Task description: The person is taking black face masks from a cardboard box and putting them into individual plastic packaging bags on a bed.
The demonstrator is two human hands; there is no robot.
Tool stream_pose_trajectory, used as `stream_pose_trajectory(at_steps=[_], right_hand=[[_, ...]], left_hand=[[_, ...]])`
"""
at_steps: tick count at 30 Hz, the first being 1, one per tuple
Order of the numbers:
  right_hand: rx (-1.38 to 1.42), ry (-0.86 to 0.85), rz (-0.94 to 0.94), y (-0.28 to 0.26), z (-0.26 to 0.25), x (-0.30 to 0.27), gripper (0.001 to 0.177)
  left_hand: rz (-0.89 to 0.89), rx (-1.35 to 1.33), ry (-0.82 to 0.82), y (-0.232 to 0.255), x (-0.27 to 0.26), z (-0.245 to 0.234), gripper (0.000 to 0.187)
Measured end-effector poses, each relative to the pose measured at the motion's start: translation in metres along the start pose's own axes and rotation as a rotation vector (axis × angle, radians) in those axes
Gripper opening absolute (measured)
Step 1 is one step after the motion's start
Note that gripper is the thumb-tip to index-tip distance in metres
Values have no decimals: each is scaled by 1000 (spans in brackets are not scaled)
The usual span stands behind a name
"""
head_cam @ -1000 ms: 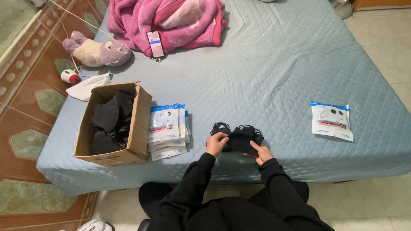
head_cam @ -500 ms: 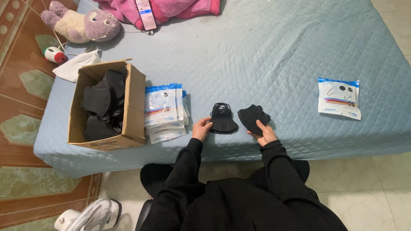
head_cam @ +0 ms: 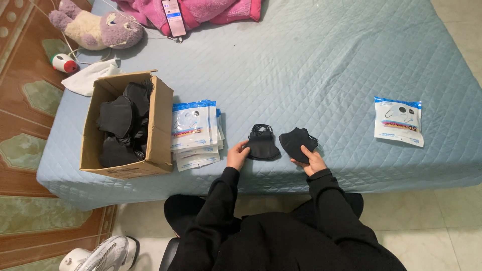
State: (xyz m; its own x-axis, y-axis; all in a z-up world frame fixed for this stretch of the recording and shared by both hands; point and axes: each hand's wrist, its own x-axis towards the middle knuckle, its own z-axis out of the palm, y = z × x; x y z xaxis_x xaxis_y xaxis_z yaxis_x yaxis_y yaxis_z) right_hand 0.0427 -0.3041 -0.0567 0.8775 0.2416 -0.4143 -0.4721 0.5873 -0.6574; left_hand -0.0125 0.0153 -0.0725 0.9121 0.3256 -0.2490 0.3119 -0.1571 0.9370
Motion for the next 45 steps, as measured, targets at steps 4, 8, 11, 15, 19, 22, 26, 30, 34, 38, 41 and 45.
stream_pose_trajectory(at_steps=[4, 8, 11, 15, 19, 22, 26, 30, 34, 38, 41, 45], right_hand=[[1, 14, 0, 2, 0, 0, 49], [-74, -4, -8, 2, 3, 2, 53], [-112, -11, -6, 3, 2, 4, 54], [-155, -36, 39, 4, 1, 7, 59], [-93, -20, 61, 6, 23, -1, 40], [-102, -46, 101, 10, 36, -4, 41], [-126, -39, 124, 17, 36, 2, 38], [-94, -128, 133, 14, 31, 0, 41], [-139, -143, 141, 14, 33, 1, 42], [-174, -125, 163, 13, 34, 2, 39], [-165, -137, 149, 11, 36, 0, 39], [-138, -134, 119, 12, 39, -3, 40]], left_hand=[[91, 164, 114, 13, -19, -3, 40], [541, 383, 277, 26, -34, -9, 43], [784, 435, 253, 36, -42, -11, 68], [782, 567, 110, 41, -47, -10, 93], [842, 636, 105, 37, -43, -11, 93], [882, 635, 96, 31, -39, -9, 92], [916, 638, 131, 24, -34, -7, 87], [819, 635, 112, 41, -51, -9, 75], [841, 624, 118, 52, -58, -12, 68], [855, 630, 115, 54, -59, -13, 57], [823, 630, 107, 54, -60, -12, 57], [807, 644, 95, 55, -61, -13, 58]])
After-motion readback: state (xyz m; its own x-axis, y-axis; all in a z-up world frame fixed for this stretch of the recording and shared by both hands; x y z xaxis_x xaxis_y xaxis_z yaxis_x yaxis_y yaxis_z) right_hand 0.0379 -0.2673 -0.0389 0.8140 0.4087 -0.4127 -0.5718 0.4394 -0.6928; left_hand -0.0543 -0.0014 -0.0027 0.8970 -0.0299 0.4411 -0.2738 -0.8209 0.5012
